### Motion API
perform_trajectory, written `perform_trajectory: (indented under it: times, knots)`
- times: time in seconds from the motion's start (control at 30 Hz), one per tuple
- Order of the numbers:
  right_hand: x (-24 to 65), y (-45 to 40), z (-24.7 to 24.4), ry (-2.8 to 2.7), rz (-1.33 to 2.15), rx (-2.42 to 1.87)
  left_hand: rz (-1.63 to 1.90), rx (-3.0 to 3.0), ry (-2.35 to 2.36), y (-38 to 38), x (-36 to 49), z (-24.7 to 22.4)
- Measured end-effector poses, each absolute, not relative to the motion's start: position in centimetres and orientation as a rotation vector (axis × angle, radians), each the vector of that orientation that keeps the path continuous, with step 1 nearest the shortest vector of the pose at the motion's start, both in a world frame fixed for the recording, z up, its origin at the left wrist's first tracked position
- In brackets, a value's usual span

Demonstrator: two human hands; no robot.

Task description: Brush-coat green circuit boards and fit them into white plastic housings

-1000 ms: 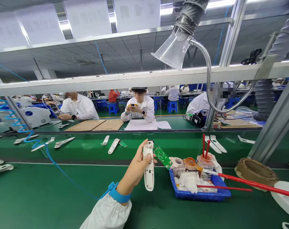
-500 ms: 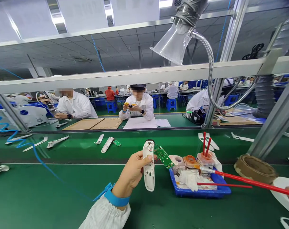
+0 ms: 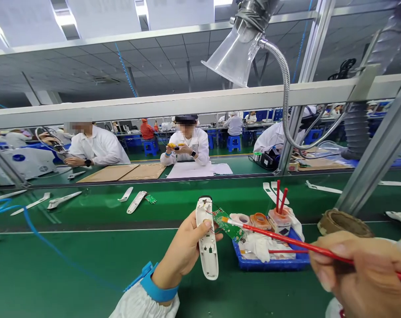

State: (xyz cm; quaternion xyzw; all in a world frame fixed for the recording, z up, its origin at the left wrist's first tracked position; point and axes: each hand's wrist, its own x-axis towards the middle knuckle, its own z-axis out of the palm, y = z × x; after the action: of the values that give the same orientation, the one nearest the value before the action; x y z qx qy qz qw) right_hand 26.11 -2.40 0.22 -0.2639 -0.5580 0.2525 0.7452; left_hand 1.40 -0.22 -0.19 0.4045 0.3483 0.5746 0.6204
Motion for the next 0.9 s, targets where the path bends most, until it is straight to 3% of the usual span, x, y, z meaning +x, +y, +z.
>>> perform_trajectory:
  times: [0.7, 0.9]
  knots:
    - [25.1, -2.9, 0.7, -1.443, 0.294, -0.768, 1.292, 0.847, 0.797, -0.7, 1.3, 0.6]
    - [25.9, -1.5, 1.3, -1.042, 0.546, -0.748, 1.480, 0.644, 0.903, 0.0, 0.3, 1.3]
